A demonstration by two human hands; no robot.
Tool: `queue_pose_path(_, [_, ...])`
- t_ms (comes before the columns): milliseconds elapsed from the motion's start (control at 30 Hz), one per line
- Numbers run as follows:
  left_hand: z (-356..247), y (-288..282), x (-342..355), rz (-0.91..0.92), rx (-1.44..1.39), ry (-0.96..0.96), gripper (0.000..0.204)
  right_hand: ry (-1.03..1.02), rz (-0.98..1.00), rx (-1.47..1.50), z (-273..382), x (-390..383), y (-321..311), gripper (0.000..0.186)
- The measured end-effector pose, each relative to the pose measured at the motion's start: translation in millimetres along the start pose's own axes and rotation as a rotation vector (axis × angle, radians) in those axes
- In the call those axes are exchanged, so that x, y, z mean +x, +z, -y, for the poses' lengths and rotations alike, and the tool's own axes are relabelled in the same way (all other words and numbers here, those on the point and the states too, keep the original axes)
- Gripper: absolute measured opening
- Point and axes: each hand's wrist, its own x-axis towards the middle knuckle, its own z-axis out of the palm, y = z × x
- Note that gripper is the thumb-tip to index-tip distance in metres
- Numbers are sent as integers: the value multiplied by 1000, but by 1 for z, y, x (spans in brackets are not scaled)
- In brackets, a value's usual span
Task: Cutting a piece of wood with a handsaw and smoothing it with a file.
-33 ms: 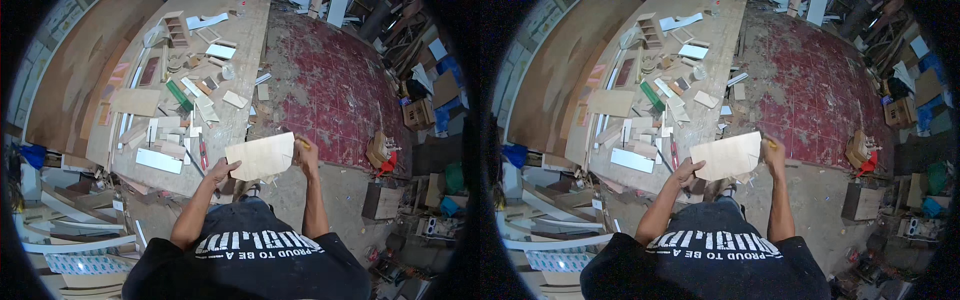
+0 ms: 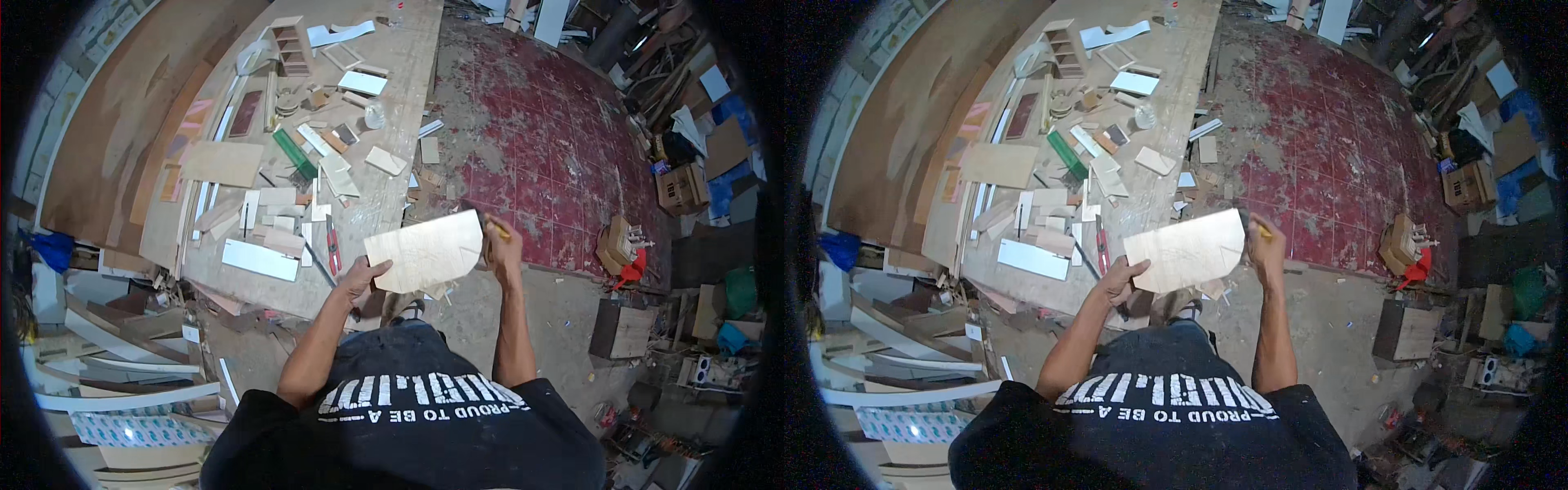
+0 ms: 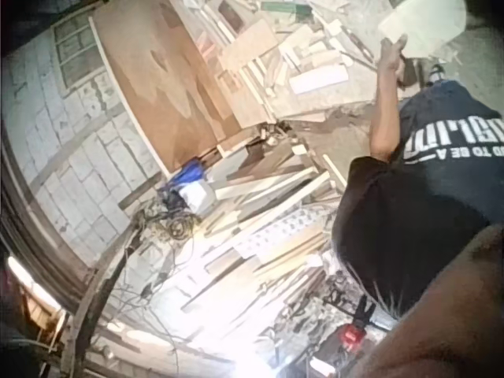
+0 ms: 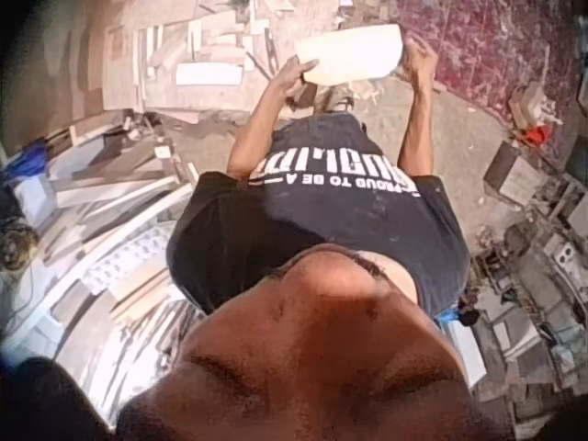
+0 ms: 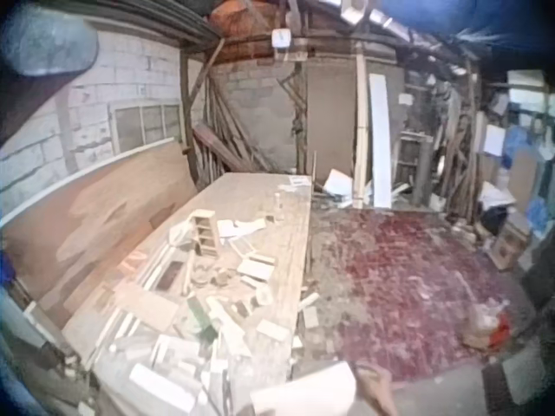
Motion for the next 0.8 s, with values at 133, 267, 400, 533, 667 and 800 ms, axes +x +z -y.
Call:
queue_pose_path(133, [-15, -7, -57, -87, -176, 201, 64, 48, -58, 2, 36, -34, 26, 42])
queue_pose_path(267, [-20, -36, -102, -105, -318, 326, 59, -115, -164, -244, 21, -85, 59, 41])
queue_pose_path(400, [-9, -85, -146, -147, -374, 334, 59, -170, -160, -274, 34, -151, 99, 41])
queue_pose_path(533, [11, -125, -172, -223, -477, 332, 56, -373, -184, -325, 36, -190, 130, 40])
queue_pose_path(667, [30, -147, -198, -352, -507, 404, 56, -415, -90, -470, 43, -221, 144, 40])
queue_pose_path(800, [42, -160, -213, -504, -676, 444, 50, -715, 61, -489, 44, -227, 151, 41])
